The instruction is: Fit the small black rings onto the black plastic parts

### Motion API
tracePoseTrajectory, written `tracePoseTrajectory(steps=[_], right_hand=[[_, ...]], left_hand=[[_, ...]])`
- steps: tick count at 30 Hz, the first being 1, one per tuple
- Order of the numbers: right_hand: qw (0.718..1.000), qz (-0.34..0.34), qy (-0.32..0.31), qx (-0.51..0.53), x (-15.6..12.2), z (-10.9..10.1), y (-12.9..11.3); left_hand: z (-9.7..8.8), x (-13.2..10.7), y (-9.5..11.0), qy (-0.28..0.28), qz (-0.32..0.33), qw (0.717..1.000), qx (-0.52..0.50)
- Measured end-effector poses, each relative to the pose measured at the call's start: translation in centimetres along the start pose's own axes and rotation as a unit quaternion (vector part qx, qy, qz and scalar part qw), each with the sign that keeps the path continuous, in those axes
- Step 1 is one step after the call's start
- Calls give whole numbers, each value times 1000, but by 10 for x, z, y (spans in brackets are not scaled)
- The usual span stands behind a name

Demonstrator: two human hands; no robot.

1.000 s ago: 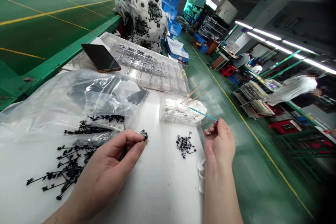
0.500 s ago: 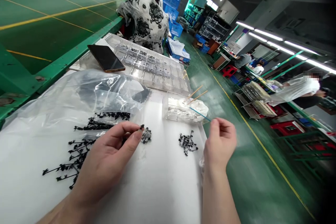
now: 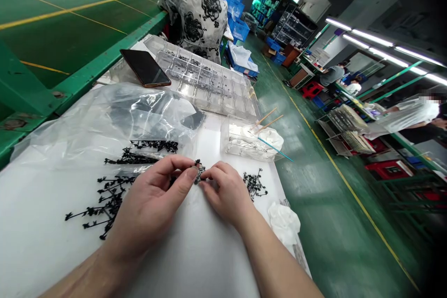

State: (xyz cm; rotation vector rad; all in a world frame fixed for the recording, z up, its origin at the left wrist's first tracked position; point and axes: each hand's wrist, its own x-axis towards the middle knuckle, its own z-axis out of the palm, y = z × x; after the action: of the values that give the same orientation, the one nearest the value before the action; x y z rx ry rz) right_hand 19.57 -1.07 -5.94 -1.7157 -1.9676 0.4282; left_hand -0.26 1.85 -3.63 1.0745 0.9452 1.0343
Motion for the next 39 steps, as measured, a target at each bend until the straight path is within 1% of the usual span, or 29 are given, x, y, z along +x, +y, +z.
tracePoseTrajectory(steps=[3, 5, 7, 9, 11, 13, 15, 17, 19, 20, 21, 22, 24, 26, 28, 31, 34, 39], right_hand=[[1000, 1, 4, 23, 0, 0, 1], [998, 0, 16, 56, 0, -1, 2], [994, 8, 38, 106, -2, -5, 2], [981, 42, 73, 177, -6, -9, 2], [953, 90, 107, 270, -11, -15, 1], [914, 120, 121, 367, -17, -21, -1], [877, 122, 121, 449, -22, -25, -2], [846, 114, 115, 507, -25, -29, -3], [828, 106, 111, 540, -27, -31, -6], [825, 99, 109, 545, -27, -32, -7], [829, 88, 108, 542, -27, -34, -8], [838, 73, 109, 530, -28, -35, -9], [870, 34, 120, 477, -28, -36, -11], [904, -4, 139, 405, -29, -36, -12], [922, -32, 155, 354, -30, -35, -14], [926, -51, 169, 333, -30, -33, -15], [926, -51, 178, 330, -29, -31, -15], [929, -44, 170, 325, -29, -30, -13]], left_hand=[[-1, 0, -2, -7, -1, 1000, 8], [-1, 1, -2, 2, 3, 1000, 27], [0, 1, 0, 0, 8, 999, 52], [0, 1, 3, -19, 15, 996, 82], [2, 0, 6, -51, 30, 992, 115], [3, 0, 7, -80, 61, 984, 148], [5, -1, 7, -105, 101, 973, 180], [6, -1, 6, -123, 129, 963, 202], [7, -2, 6, -141, 143, 956, 214], [7, -2, 6, -149, 150, 953, 219], [8, -2, 6, -157, 160, 948, 225], [8, -2, 6, -165, 171, 943, 232], [9, -2, 6, -180, 189, 934, 245], [11, -3, 4, -187, 198, 931, 244], [12, -4, 2, -185, 201, 934, 231], [12, -5, 0, -183, 205, 935, 225], [12, -5, 0, -193, 206, 930, 238], [13, -4, -2, -188, 218, 932, 221]])
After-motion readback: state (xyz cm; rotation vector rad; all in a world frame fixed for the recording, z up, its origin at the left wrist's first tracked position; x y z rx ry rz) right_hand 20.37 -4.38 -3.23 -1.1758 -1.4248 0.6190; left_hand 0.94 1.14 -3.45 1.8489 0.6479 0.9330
